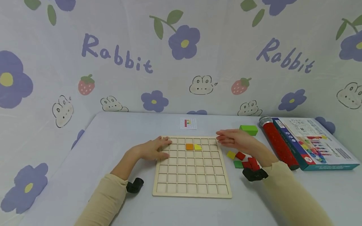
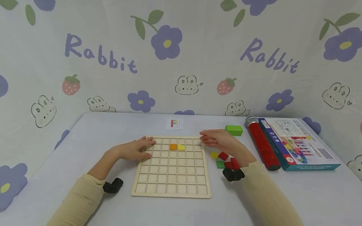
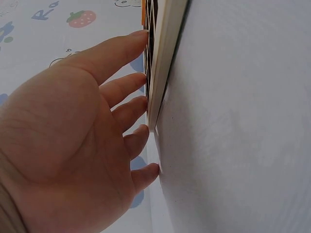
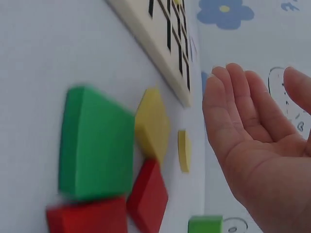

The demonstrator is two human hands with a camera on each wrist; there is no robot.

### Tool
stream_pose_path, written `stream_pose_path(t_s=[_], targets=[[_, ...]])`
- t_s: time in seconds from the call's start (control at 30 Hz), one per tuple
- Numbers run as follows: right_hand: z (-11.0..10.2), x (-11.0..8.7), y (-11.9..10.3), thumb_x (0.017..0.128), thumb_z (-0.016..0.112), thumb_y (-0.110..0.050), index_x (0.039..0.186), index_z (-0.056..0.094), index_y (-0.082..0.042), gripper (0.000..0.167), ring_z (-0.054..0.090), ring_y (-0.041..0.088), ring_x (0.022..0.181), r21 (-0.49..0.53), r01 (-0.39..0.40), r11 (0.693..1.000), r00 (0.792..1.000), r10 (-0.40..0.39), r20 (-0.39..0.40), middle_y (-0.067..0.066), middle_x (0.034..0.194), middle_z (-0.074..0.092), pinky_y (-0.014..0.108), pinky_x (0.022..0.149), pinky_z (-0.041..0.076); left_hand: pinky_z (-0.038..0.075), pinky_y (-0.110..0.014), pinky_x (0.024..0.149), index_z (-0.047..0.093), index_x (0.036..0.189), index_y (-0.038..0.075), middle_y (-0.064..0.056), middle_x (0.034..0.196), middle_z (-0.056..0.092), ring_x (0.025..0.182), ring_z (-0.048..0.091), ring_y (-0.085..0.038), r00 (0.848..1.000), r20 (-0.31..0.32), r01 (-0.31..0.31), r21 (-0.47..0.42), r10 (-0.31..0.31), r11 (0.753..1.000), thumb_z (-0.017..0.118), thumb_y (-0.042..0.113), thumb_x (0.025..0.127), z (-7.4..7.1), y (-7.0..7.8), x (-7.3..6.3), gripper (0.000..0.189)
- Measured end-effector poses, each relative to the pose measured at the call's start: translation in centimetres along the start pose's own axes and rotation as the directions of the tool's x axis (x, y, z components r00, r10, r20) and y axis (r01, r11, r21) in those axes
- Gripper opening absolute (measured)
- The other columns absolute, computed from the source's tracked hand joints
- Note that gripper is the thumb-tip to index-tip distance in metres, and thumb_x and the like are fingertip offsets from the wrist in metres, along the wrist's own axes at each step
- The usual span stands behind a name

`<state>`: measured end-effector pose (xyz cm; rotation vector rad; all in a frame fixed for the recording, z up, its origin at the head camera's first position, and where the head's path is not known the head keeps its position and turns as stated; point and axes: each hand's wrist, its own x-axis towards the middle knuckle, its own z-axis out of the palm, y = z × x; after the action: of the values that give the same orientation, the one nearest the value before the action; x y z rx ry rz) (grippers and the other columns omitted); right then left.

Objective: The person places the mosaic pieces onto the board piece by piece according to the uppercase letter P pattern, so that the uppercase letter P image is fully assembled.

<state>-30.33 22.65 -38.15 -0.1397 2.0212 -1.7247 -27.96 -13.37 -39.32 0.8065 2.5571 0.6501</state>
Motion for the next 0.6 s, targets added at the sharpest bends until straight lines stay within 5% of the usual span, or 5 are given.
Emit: stream_pose_path(t_s=[0.3, 0.6], targets=[[-3.3, -2.6, 0.8, 0.103, 0.044, -0.029, 0.146, 0.028, 0.007, 0.059, 0.052, 0.025, 0.122, -0.014, 0.055, 0.998, 0.998, -0.055, -0.026, 0.027, 0.141, 0.04, 0.033, 0.099, 0.039, 0.005, -0.056, 0.111, 0.03, 0.149, 0.004, -0.018, 0.156, 0.016, 0.142, 0.003, -0.038, 1.0, -0.008, -0.003, 0.003, 0.003, 1.0, 0.055, 0.028, 0.098, -0.1, 0.1, -0.1, 0.062], [-5.5, -3.9, 1.8, 0.099, 0.051, -0.036, 0.146, 0.03, 0.006, 0.066, 0.054, 0.023, 0.118, -0.051, 0.009, 0.999, 0.994, -0.015, -0.112, 0.025, 0.138, 0.043, 0.032, 0.098, 0.042, 0.006, -0.057, 0.111, 0.029, 0.149, 0.004, -0.018, 0.156, 0.016, 0.142, 0.003, -0.038, 1.0, -0.004, -0.002, 0.01, 0.002, 1.0, 0.055, 0.028, 0.098, 0.0, 0.1, -0.1, 0.063]])
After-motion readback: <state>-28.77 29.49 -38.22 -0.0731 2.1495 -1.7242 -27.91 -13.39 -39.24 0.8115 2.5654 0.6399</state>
